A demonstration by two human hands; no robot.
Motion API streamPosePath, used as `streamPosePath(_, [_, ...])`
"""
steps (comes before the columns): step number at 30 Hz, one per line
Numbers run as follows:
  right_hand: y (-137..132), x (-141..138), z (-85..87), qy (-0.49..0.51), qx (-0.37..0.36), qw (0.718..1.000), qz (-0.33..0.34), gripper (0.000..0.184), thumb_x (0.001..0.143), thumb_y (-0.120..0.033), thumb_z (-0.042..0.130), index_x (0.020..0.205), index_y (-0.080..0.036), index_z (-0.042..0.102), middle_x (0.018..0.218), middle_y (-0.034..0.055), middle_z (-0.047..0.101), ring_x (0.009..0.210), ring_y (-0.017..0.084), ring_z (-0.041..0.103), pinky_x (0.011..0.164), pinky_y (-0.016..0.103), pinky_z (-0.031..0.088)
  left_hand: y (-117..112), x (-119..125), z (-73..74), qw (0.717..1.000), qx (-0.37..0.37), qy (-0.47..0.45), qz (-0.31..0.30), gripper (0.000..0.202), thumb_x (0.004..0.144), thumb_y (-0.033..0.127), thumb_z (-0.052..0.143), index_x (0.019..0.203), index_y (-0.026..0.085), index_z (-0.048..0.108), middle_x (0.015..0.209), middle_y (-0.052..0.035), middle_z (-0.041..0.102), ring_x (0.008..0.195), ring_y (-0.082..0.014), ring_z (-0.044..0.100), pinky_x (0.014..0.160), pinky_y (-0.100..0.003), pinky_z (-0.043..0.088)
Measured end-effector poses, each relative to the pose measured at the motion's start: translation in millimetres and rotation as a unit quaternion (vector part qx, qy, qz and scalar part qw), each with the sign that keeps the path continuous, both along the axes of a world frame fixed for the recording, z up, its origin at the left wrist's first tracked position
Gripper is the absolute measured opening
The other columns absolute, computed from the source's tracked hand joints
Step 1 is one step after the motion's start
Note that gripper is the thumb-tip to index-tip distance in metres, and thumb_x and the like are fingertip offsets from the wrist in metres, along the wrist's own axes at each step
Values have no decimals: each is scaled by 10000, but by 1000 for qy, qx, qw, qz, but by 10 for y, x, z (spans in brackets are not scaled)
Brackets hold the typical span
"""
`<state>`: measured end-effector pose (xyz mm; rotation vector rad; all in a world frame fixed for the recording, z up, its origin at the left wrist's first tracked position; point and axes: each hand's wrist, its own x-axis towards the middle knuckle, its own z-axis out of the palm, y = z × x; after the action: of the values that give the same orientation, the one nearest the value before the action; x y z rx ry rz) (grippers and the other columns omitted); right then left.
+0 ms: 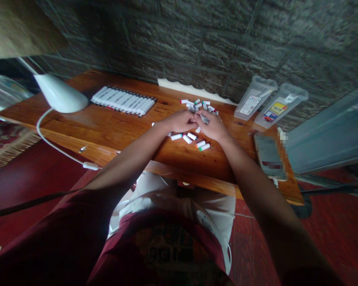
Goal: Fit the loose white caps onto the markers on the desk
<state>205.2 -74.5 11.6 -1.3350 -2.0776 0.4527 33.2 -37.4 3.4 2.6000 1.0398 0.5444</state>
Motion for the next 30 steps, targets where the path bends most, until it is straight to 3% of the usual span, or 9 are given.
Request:
streamPosePath(14, [33, -5, -22, -5, 11, 1000, 8, 242, 946, -329, 453, 1016, -207, 650, 977, 37, 698, 945, 193, 635, 901, 323, 471, -24, -17, 48, 1000, -14, 25, 5, 277, 818, 327, 521, 783, 103, 680, 657, -26, 607, 690, -136, 560, 679, -226, 379])
streamPosePath(30, [57, 3, -33, -21, 19, 1000, -2, 265, 929, -332, 460, 1063, -214, 656, 1011, 44, 706, 981, 209, 621, 910, 340, 472, -7, -23, 20, 1000, 0, 18, 2, 250, 813, 325, 538, 757, 124, 676, 638, -12, 603, 641, -124, 543, 644, -225, 369])
